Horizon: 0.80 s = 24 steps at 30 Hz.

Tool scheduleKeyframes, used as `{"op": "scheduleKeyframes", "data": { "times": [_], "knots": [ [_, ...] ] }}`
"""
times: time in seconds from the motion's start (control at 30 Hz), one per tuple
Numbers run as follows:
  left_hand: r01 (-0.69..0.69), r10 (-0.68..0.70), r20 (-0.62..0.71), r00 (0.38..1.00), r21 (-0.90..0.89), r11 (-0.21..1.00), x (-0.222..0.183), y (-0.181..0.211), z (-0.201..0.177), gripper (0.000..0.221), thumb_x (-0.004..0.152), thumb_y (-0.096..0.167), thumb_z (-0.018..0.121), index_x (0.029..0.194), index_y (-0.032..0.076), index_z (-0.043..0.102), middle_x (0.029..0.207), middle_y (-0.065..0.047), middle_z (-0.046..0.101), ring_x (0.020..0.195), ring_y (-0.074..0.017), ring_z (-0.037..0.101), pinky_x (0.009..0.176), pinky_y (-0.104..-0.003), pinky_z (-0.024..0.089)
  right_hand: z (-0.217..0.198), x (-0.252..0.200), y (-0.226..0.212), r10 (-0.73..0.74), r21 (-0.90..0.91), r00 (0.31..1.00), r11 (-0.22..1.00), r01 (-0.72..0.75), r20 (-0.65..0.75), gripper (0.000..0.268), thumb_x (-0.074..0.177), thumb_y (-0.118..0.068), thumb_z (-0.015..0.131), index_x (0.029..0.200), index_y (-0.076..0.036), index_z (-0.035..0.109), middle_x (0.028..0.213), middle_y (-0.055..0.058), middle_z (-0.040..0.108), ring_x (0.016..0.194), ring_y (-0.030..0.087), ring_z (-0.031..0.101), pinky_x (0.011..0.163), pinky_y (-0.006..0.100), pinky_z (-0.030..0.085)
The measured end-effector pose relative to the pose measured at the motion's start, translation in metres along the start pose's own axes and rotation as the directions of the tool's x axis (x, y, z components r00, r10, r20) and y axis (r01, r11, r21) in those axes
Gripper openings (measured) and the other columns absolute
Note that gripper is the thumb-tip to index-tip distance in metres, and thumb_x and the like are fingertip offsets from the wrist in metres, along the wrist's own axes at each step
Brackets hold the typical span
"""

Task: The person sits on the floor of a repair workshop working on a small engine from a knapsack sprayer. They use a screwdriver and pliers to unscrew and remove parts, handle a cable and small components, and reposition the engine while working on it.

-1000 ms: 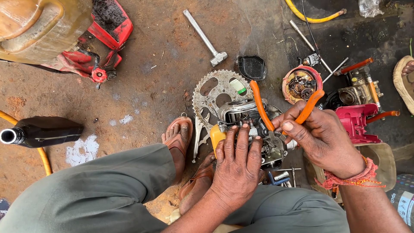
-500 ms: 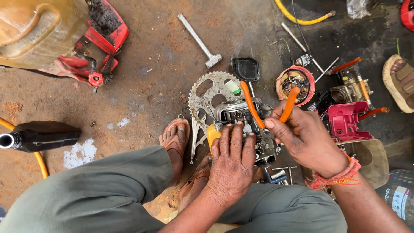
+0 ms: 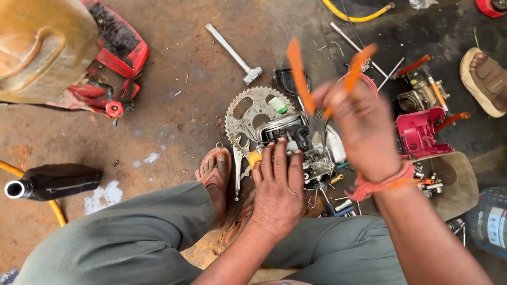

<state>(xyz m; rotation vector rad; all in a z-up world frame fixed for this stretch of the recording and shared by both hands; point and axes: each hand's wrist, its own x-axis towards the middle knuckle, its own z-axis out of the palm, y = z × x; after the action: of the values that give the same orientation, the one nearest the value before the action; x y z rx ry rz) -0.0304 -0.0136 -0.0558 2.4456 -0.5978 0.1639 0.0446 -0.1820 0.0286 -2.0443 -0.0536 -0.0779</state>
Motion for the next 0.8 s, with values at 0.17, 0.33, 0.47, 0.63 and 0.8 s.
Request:
{"op": "scheduleKeyframes", "data": {
  "times": [0.17, 0.33, 0.47, 0.63, 0.8],
  "knots": [
    [0.063, -0.056, 0.076, 0.996, -0.104, 0.993, 0.010, -0.011, -0.010, 0.083, 0.072, 0.027, 0.081, 0.139, -0.005, 0.045, 0.149, -0.033, 0.035, 0.137, -0.0530, 0.037, 0.106, -0.063, 0.032, -0.032, 0.006, -0.035, -0.171, 0.544, 0.974, 0.808, 0.225, -0.148, 0.041, 0.121, -0.050, 0.050, 0.122, -0.009, 0.057, 0.123, 0.010, 0.061, 0.107, 0.024, 0.067, 0.095, 0.039, 0.058],
    [0.176, -0.188, -0.079, 0.979, -0.136, 0.975, 0.025, -0.025, -0.018, 0.089, 0.075, 0.035, 0.088, 0.141, -0.002, 0.041, 0.146, -0.034, 0.036, 0.134, -0.0520, 0.038, 0.112, -0.061, 0.032, -0.068, -0.037, 0.031, 0.207, 0.802, 0.931, 0.584, 0.129, -0.300, 0.026, 0.117, -0.036, 0.046, 0.111, -0.011, 0.052, 0.110, 0.019, 0.063, 0.089, 0.030, 0.066, 0.071, 0.040, 0.055],
    [0.241, -0.264, -0.111, 0.958, -0.186, 0.952, 0.035, -0.037, -0.022, 0.090, 0.076, 0.037, 0.089, 0.141, -0.004, 0.040, 0.146, -0.033, 0.037, 0.132, -0.0517, 0.040, 0.110, -0.059, 0.034, -0.043, -0.083, 0.159, 0.380, 0.650, 0.904, 0.741, -0.171, -0.196, 0.015, 0.110, -0.021, 0.063, 0.103, -0.015, 0.050, 0.092, 0.011, 0.064, 0.071, 0.021, 0.064, 0.060, 0.035, 0.053],
    [0.310, -0.341, -0.165, 0.926, -0.190, 0.932, 0.035, -0.041, -0.024, 0.084, 0.080, 0.037, 0.087, 0.139, -0.004, 0.043, 0.144, -0.034, 0.039, 0.130, -0.0519, 0.043, 0.108, -0.057, 0.035, 0.026, -0.137, 0.350, 0.734, 0.280, 0.646, 0.678, -0.680, -0.208, 0.030, 0.086, 0.000, 0.063, 0.113, -0.012, 0.060, 0.088, 0.006, 0.065, 0.062, 0.019, 0.061, 0.051, 0.033, 0.046],
    [0.246, -0.283, -0.230, 0.931, -0.177, 0.953, 0.035, -0.036, -0.015, 0.081, 0.082, 0.036, 0.085, 0.139, -0.005, 0.043, 0.145, -0.034, 0.040, 0.127, -0.0511, 0.044, 0.108, -0.057, 0.036, 0.027, -0.112, 0.297, 0.426, -0.107, 0.810, 0.857, -0.505, -0.403, 0.036, 0.088, -0.005, 0.074, 0.122, -0.003, 0.063, 0.102, 0.009, 0.068, 0.087, 0.019, 0.066, 0.077, 0.032, 0.051]
  ]
}}
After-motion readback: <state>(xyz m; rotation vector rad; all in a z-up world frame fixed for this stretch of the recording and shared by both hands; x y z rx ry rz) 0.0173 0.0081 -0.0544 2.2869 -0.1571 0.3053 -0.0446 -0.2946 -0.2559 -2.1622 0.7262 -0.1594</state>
